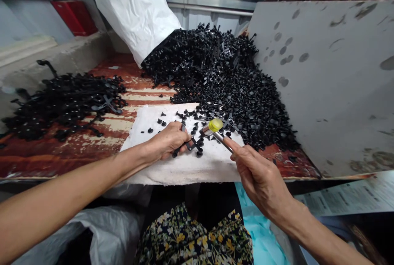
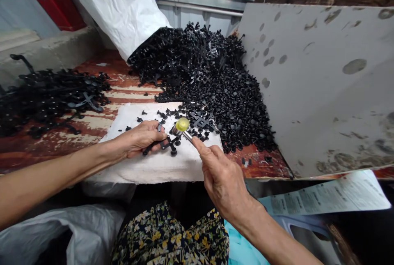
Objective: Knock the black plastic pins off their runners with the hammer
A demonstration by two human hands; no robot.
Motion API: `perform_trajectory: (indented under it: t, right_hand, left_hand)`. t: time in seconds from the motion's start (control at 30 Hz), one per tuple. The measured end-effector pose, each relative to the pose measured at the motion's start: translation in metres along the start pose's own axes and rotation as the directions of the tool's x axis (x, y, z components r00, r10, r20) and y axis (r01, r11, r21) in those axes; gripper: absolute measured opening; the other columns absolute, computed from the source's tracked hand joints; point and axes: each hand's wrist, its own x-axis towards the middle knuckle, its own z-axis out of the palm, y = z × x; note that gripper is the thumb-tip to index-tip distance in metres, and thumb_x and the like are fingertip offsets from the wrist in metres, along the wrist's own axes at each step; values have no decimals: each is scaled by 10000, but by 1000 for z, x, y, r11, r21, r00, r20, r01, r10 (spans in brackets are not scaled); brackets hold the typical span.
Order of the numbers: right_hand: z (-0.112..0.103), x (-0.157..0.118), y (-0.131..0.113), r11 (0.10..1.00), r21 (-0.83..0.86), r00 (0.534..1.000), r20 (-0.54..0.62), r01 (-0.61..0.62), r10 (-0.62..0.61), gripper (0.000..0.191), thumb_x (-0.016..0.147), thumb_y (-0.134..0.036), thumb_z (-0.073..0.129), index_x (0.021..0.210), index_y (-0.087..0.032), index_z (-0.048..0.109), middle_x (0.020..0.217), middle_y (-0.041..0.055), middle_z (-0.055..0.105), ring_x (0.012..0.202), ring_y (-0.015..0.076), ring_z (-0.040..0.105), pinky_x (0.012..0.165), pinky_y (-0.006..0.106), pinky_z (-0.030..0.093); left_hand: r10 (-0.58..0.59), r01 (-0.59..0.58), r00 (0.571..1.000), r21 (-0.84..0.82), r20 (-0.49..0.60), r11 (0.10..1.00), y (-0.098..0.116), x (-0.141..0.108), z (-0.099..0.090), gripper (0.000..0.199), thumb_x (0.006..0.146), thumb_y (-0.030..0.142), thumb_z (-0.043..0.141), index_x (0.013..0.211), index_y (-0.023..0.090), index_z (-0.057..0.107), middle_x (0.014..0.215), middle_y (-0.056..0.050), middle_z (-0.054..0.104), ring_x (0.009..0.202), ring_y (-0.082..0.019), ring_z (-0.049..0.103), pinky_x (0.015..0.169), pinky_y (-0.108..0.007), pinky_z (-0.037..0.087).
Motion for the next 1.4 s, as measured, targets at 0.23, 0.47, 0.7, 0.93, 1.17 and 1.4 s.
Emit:
perform_trajectory:
  t: [0.23,0.47,0.7,0.93,1.17,1.4]
  right_hand:
    - [0,2,4,995,-97,997,80,0,8,532,906,-53,402,1402,-206,519,815,43,640,601,137,615,564,241,545]
    - [-3,6,1,997,-24,995,-70,71,-73,608,897,-2,423,1454,-246,444,918,58,657,672,131,637,595,225,541]
    - [-1,4,-2,998,45,977,-210,51,-40,618,912,-20,442,1470,-285,416,1055,82,678,790,155,660,710,277,571]
    - [-4,6,-3,1000,-7,998,-56,28,-28,504,919,-41,414,1385,-198,523,874,70,665,697,153,650,610,255,562]
    - [7,1,0,998,-56,999,35,12,-10,485,901,-49,388,1337,-168,566,792,51,670,581,140,639,516,230,539]
    - [4,0,14,993,41,989,-91,-111,114,430,928,-124,447,1336,-187,567,1083,107,739,923,201,727,785,326,598]
  left_hand:
    - [-14,11,999,101,30,995,3,5,-4,134,690,94,595,635,180,508,464,8,559,298,-71,382,289,-192,200]
    - [-39,35,998,100,40,994,6,5,-3,154,714,80,563,637,187,484,474,12,565,288,-69,369,300,-193,205]
    - [-44,42,998,68,35,997,10,2,-2,176,701,41,553,632,180,471,505,7,587,296,-63,384,304,-185,213]
    - [-39,34,998,81,58,996,-2,9,-7,128,703,98,592,644,170,504,550,-9,608,305,-58,384,315,-188,223]
    - [-31,29,999,166,15,986,8,-3,-3,137,752,100,574,641,161,521,445,29,513,324,-67,383,332,-185,213]
    - [19,-42,986,139,165,989,12,-24,-15,106,796,213,579,720,164,523,580,21,576,480,-78,480,420,-160,324]
